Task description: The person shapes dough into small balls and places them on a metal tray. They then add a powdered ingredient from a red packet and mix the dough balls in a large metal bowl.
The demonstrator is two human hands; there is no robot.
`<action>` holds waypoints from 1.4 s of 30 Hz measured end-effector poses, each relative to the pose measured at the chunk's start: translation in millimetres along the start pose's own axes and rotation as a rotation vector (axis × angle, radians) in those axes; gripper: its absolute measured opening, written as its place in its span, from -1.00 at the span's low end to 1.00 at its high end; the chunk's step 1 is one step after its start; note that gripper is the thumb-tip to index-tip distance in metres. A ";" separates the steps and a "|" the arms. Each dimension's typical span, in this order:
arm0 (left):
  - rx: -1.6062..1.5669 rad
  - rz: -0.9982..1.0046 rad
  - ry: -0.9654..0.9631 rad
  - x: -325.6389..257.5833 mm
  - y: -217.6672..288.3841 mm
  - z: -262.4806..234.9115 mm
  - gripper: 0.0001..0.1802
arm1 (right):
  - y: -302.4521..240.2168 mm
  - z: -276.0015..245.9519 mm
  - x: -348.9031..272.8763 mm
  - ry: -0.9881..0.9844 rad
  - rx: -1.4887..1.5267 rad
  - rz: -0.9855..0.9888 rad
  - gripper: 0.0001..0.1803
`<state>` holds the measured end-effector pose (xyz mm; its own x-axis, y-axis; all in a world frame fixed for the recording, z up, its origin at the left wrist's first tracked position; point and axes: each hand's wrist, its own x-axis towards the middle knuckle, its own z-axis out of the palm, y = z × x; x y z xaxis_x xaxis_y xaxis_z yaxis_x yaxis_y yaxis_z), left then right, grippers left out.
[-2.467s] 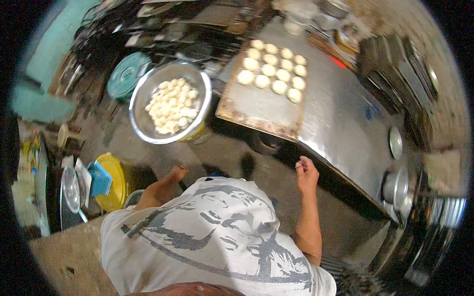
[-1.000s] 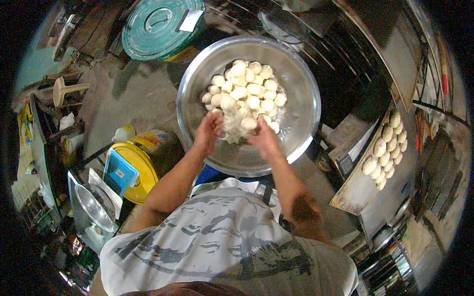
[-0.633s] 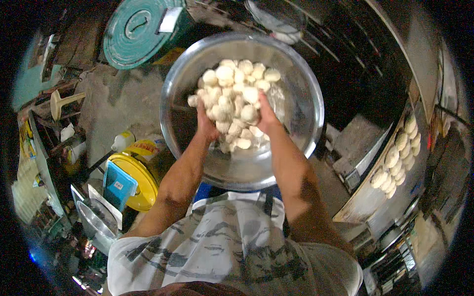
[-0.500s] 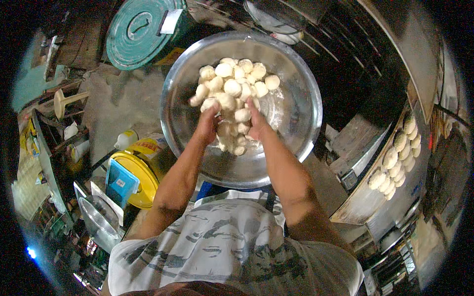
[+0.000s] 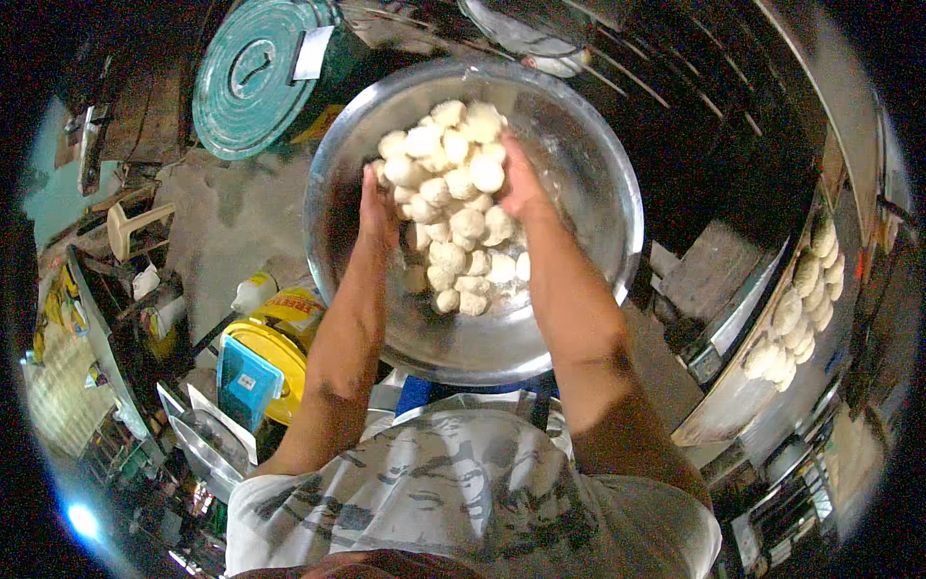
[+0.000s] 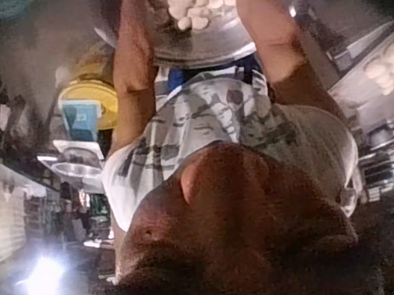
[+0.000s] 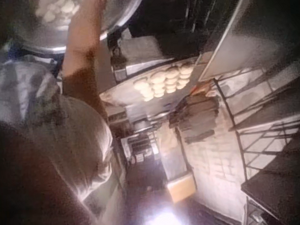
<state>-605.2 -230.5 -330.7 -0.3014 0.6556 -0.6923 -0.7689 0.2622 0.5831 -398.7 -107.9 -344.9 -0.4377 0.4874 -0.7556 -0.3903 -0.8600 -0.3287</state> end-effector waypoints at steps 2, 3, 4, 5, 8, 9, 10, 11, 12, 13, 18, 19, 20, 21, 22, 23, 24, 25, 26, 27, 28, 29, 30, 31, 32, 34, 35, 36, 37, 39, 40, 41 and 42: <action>-0.028 -0.208 -0.153 -3.4 0.8 17.7 -0.20 | 19.9 17.8 -2.6 -0.011 -0.094 0.141 -0.19; -0.003 -0.296 -0.172 -9.4 5.3 29.6 -0.20 | 26.0 26.1 -11.2 -0.099 -0.155 0.238 -0.18; 0.123 -0.192 -0.180 -24.1 14.6 36.4 -0.24 | 31.2 33.2 -25.4 -0.089 -0.193 0.308 -0.25; 0.292 -0.118 -0.209 -42.5 30.6 38.1 -0.24 | 32.8 37.7 -44.2 -0.132 -0.262 0.245 -0.35; 0.680 0.169 -0.227 -102.7 55.2 48.2 -0.18 | 22.1 43.3 -100.2 -0.163 -0.747 -0.044 -0.51; 0.755 0.325 -0.339 -111.6 63.9 48.4 -0.15 | 14.6 39.3 -118.9 -0.148 -0.917 -0.225 -0.54; 0.777 0.388 -0.375 -113.1 71.9 46.7 -0.15 | 4.1 34.1 -130.6 -0.188 -1.073 -0.466 -0.56; 0.698 0.369 -0.244 -109.2 76.2 44.3 -0.15 | -8.0 29.0 -132.6 -0.078 -0.957 -0.441 -0.55; 0.617 0.330 -0.116 -100.8 76.9 40.1 -0.14 | -19.4 20.2 -132.8 -0.046 -0.841 -0.442 -0.54; 0.525 0.336 -0.004 -88.8 73.8 35.3 -0.14 | -34.0 9.3 -127.4 0.114 -0.838 -0.432 -0.51; 0.530 0.060 -0.095 8.0 31.2 29.0 -0.17 | -36.2 0.3 -27.9 0.038 -0.229 -0.184 -0.26; 0.460 -0.030 -0.024 20.5 23.1 33.1 -0.19 | -25.4 7.0 -12.7 0.061 -0.173 -0.016 -0.25; 0.327 -0.080 -0.046 30.3 20.1 38.6 -0.20 | -18.4 17.2 0.6 -0.013 -0.165 0.024 -0.24; 0.190 -0.217 -0.072 31.7 17.9 45.4 -0.22 | -13.2 29.2 8.2 -0.094 -0.149 0.082 -0.24; 0.214 -0.255 -0.089 27.4 22.5 50.0 -0.26 | -6.2 40.5 5.9 -0.021 -0.287 0.176 -0.23; 0.243 -0.335 -0.073 18.1 29.1 54.8 -0.30 | -3.7 51.5 -1.3 -0.070 -0.419 0.241 -0.23; 0.374 -0.304 -0.130 5.9 40.7 57.8 -0.33 | -3.3 59.4 -16.6 -0.103 -0.477 0.311 -0.22; 0.510 -0.314 -0.153 -11.0 57.0 55.5 -0.37 | -6.1 65.5 -34.0 -0.188 -0.512 0.314 -0.25; 0.614 -0.296 -0.204 -29.9 73.6 50.1 -0.40 | -11.1 66.9 -54.9 -0.299 -0.854 0.188 -0.27; 0.868 -0.159 -0.328 -46.9 88.0 42.8 -0.43 | -17.5 65.1 -75.0 -0.337 -1.230 0.081 -0.28; 0.857 -0.099 -0.473 -63.0 97.8 32.9 -0.41 | -22.7 57.3 -97.2 -0.448 -1.415 -0.033 -0.29; 0.796 0.009 -0.655 -76.2 103.2 20.4 -0.40 | -26.8 44.4 -119.9 -0.535 -1.588 -0.188 -0.27; 0.811 -0.019 -0.464 -81.9 102.2 8.7 -0.37 | -30.4 30.2 -133.9 -0.440 -1.444 -0.146 -0.25; 0.769 -0.003 -0.320 -87.4 94.3 -4.9 -0.35 | -33.1 12.3 -144.4 -0.460 -1.213 -0.221 -0.24; 0.712 0.037 -0.199 -86.1 83.2 -17.3 -0.32 | -33.5 -6.0 -147.4 -0.140 -1.173 -0.216 -0.25; 0.586 -0.263 0.047 -73.8 52.2 -35.9 -0.29 | -22.5 -40.3 -138.4 0.211 -0.825 -0.132 -0.29; 0.522 -0.400 0.181 -66.4 38.2 -43.0 -0.27 | -14.6 -54.9 -129.4 0.304 -0.562 0.001 -0.32; 0.483 -0.459 0.092 -66.7 18.9 -46.2 -0.20 | -2.6 -66.3 -121.0 0.446 -0.295 0.137 -0.35; 0.597 -0.563 0.199 -57.2 4.3 -42.3 -0.18 | 23.4 -65.5 -102.6 0.410 -0.272 0.175 -0.29; 0.246 -0.502 -0.011 -48.3 -16.8 -24.8 -0.17 | 52.9 -59.0 -77.8 0.145 -0.148 0.111 -0.13; 0.172 -0.485 -0.079 -46.2 -17.1 -15.0 -0.17 | 62.0 -49.0 -65.4 0.101 -0.146 0.174 -0.08; 0.062 -0.476 -0.208 -46.6 -14.1 -3.3 -0.17 | 68.4 -36.3 -58.1 0.059 -0.145 0.236 -0.04; 0.063 -0.498 -0.274 -51.8 -6.0 6.7 -0.19 | 73.9 -22.2 -58.2 0.047 -0.153 0.318 0.00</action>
<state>-581.2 -261.3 -295.6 0.2526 0.5997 -0.7593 -0.7431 0.6228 0.2447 -384.0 -203.2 -337.8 -0.4783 0.1870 -0.8580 -0.1131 -0.9820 -0.1509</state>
